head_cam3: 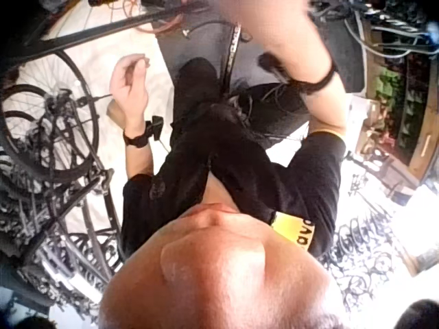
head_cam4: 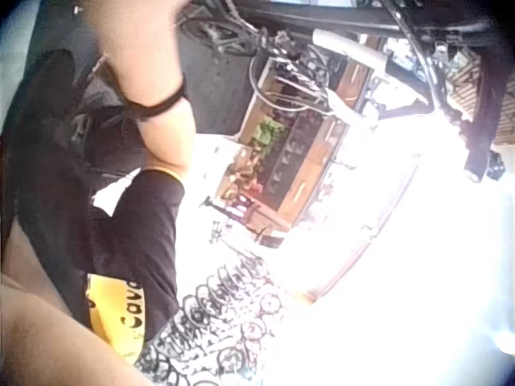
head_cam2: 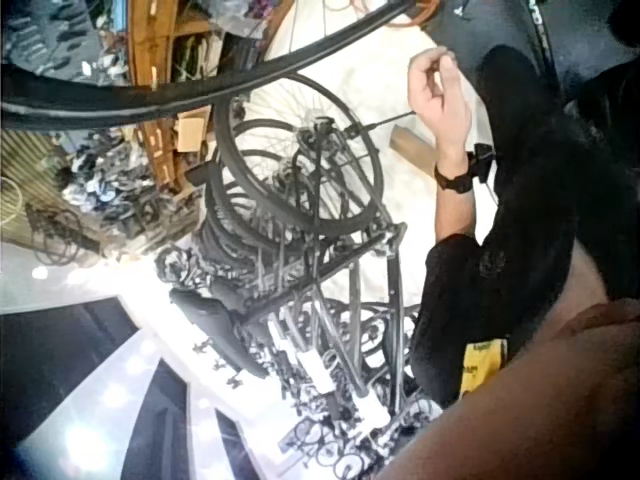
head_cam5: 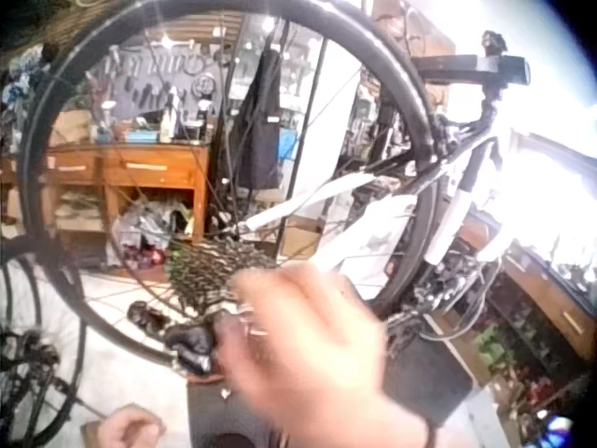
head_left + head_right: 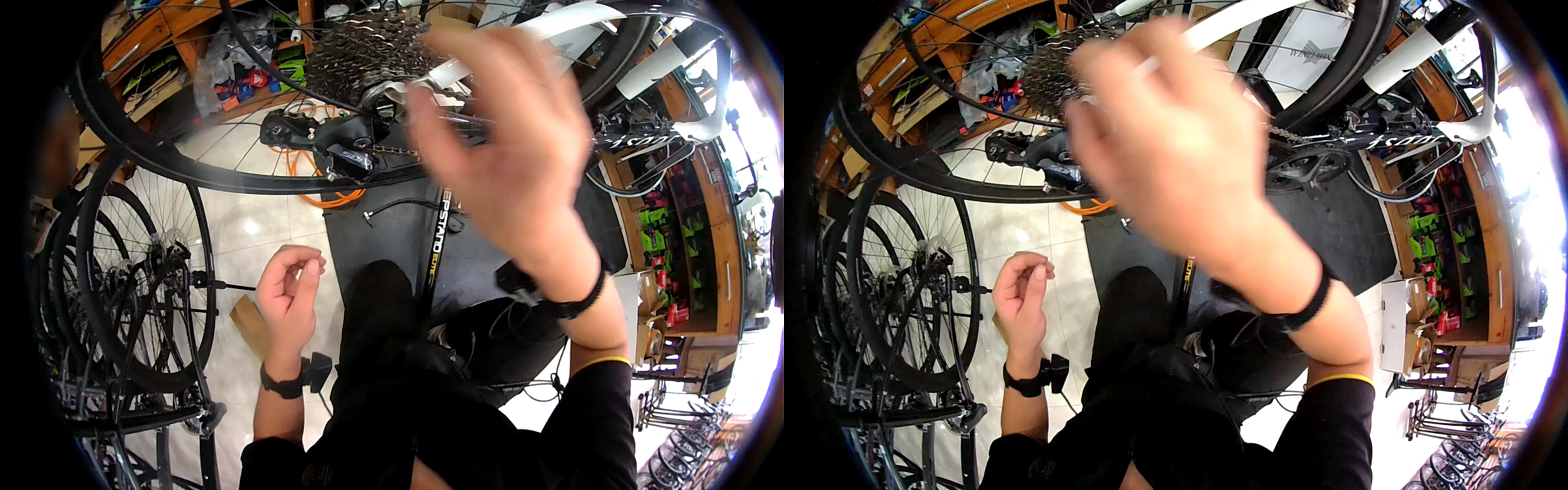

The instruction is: The person routes a black cable through the frame of a white bicycle mounted on a repair stand. They thread the cable through the rear derailleur and then move to the handlebars to feed the cable through the stem and brake lever housing.

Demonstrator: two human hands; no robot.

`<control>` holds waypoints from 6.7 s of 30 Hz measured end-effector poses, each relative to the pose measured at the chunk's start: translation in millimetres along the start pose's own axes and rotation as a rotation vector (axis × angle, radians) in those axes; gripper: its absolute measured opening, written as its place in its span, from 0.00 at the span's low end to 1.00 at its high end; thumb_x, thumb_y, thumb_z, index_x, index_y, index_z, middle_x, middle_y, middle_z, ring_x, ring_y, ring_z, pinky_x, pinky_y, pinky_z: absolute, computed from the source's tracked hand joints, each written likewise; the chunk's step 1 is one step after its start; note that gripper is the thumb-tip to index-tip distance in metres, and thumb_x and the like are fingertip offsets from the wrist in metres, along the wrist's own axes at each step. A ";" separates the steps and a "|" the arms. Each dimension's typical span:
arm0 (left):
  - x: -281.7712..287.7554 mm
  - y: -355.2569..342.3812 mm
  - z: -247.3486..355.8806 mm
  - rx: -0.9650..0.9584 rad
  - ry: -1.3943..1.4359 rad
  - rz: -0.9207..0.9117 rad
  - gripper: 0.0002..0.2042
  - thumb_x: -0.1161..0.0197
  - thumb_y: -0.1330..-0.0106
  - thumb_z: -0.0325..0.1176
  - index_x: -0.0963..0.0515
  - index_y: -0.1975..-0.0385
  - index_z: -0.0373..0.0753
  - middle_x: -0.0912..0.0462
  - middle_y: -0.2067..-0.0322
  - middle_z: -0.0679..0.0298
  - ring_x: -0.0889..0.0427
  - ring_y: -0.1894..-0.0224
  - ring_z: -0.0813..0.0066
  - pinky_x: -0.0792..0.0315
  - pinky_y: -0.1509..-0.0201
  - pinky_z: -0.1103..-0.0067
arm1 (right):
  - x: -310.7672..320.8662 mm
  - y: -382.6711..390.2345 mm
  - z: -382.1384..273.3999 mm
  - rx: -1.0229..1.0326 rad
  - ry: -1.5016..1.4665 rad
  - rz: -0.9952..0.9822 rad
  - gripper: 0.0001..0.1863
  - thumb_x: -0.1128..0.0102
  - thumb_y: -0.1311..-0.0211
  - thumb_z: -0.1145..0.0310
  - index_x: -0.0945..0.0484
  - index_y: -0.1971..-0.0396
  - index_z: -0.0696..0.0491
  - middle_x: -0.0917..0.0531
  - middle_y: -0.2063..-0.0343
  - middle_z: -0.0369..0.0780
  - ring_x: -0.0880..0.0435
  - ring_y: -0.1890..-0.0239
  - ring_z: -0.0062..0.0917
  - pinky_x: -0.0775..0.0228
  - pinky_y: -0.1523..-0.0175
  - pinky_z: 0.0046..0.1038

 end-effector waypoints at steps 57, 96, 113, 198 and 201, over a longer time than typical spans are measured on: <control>-11.8 8.7 -47.7 0.151 0.027 -0.040 0.03 0.44 0.34 0.22 0.25 0.64 0.32 0.24 0.69 0.67 0.26 0.66 0.81 0.32 0.59 0.84 | 34.6 16.4 63.9 0.078 0.253 0.043 0.22 0.38 0.56 0.78 0.25 0.56 0.53 0.30 0.75 0.38 0.25 0.79 0.29 0.30 0.76 0.28; -11.8 -32.1 6.7 -0.343 0.174 -0.028 0.17 0.42 0.36 0.25 0.29 0.47 0.34 0.28 0.49 0.60 0.25 0.55 0.78 0.33 0.50 0.81 | -112.0 -33.6 -136.8 1.097 0.224 -0.921 0.04 0.41 0.53 0.71 0.21 0.81 0.55 0.19 0.77 0.37 0.23 0.65 0.28 0.34 0.56 0.28; -60.1 -23.6 26.4 -0.419 0.175 -0.209 0.42 0.38 0.41 0.30 0.56 0.29 0.31 0.53 0.29 0.51 0.46 0.29 0.58 0.52 0.28 0.64 | -125.9 -36.8 -122.3 0.999 0.125 -1.024 0.06 0.42 0.55 0.72 0.22 0.76 0.57 0.21 0.74 0.39 0.25 0.63 0.30 0.35 0.55 0.28; -37.4 -37.2 38.4 -0.488 0.241 -0.057 0.32 0.38 0.38 0.31 0.42 0.34 0.30 0.42 0.34 0.50 0.43 0.31 0.60 0.50 0.29 0.70 | -124.1 -54.7 -139.5 0.918 0.502 -1.308 0.04 0.41 0.46 0.75 0.20 0.78 0.57 0.19 0.78 0.40 0.21 0.70 0.28 0.35 0.51 0.28; -36.4 -36.8 35.4 -0.484 0.238 -0.051 0.31 0.38 0.38 0.30 0.39 0.36 0.30 0.39 0.35 0.51 0.41 0.32 0.61 0.49 0.29 0.71 | -132.2 -51.0 -125.1 1.036 0.526 -1.198 0.03 0.41 0.46 0.76 0.20 0.74 0.58 0.19 0.77 0.40 0.21 0.69 0.27 0.35 0.50 0.28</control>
Point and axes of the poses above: each hand's wrist, its own y-axis away from the middle knuckle, its own x-axis out of the back of the hand, z = x × y, the point moved 10 cm from there along -y, towards the middle knuckle
